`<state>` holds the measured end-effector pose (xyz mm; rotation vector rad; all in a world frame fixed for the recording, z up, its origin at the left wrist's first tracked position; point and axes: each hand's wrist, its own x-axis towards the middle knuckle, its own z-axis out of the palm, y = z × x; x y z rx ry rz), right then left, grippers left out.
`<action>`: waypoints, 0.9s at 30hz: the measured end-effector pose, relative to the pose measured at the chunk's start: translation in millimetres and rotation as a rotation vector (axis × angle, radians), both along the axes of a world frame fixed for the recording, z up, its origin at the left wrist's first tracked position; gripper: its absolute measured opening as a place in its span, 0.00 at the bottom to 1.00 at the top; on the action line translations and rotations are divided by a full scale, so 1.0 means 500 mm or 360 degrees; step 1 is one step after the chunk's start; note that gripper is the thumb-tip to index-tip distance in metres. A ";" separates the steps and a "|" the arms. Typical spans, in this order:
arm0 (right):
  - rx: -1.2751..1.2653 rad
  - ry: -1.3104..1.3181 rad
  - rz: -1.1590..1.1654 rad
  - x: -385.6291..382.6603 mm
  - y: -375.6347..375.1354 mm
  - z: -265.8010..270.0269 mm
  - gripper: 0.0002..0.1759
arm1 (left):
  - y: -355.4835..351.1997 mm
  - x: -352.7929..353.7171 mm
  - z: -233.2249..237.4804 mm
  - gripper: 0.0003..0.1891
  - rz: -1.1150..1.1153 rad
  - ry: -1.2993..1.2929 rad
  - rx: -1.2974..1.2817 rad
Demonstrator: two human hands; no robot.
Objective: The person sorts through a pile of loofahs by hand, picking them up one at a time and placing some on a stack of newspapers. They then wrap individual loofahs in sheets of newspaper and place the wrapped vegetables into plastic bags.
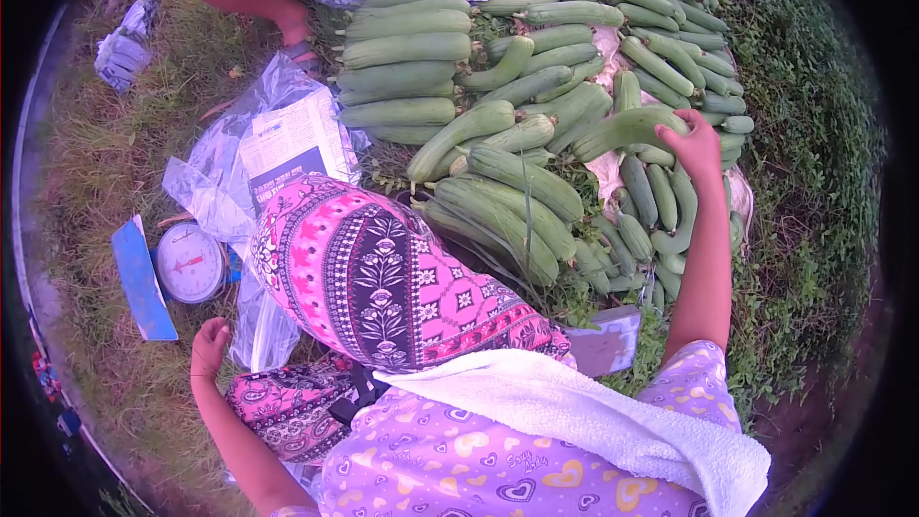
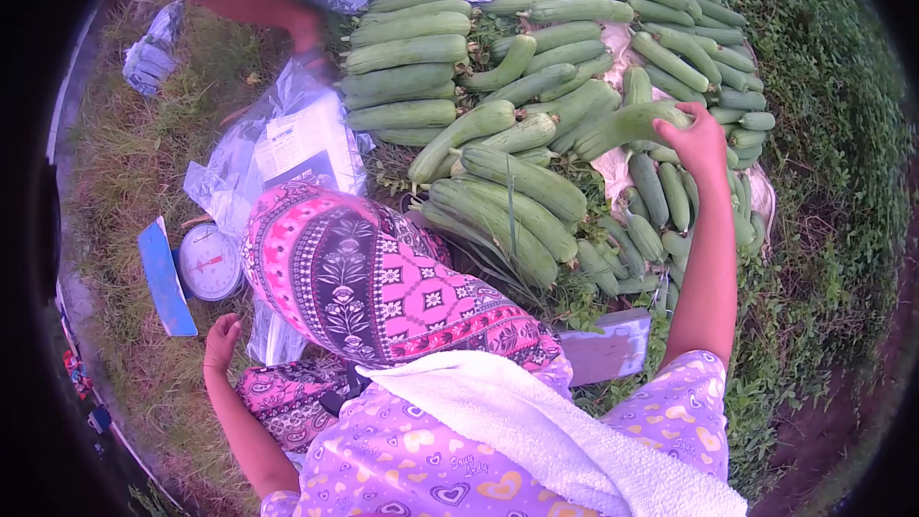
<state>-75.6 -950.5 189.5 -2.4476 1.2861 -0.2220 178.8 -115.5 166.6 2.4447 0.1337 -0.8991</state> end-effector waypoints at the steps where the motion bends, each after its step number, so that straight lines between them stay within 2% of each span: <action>1: 0.0010 -0.0043 -0.0033 -0.003 -0.008 0.011 0.33 | 0.001 -0.001 -0.001 0.17 0.0016 -0.0017 -0.0033; 6: 0.0638 -0.0507 -0.0208 0.012 0.021 0.021 0.30 | 0.000 -0.006 0.005 0.17 -0.0011 -0.0054 -0.0056; 12: 0.1383 -0.0991 -0.0175 0.096 0.104 -0.193 0.27 | 0.009 -0.018 0.011 0.18 -0.0005 -0.0063 -0.0023; 15: 0.1665 -0.0975 -0.0056 0.141 0.156 -0.260 0.28 | 0.028 -0.032 0.006 0.18 0.0004 -0.0076 0.0020; 17: 0.1674 -0.0955 0.0242 0.163 0.167 -0.299 0.30 | 0.037 -0.042 0.001 0.18 0.0034 -0.0058 0.0032; 20: 0.1869 -0.0816 0.0393 0.173 0.158 -0.311 0.29 | 0.066 -0.062 -0.007 0.17 0.0094 -0.0026 0.0013; 23: 0.1441 -0.0318 0.0596 0.178 0.127 -0.286 0.27 | 0.071 -0.079 -0.003 0.16 0.0097 0.0032 -0.0009; 26: 0.1371 -0.0432 0.0409 0.179 0.044 -0.318 0.26 | 0.053 -0.090 0.012 0.14 0.0090 0.0068 0.0027; 27: 0.1190 -0.0532 0.0229 0.181 0.012 -0.333 0.26 | 0.046 -0.094 0.014 0.14 0.0096 0.0081 0.0026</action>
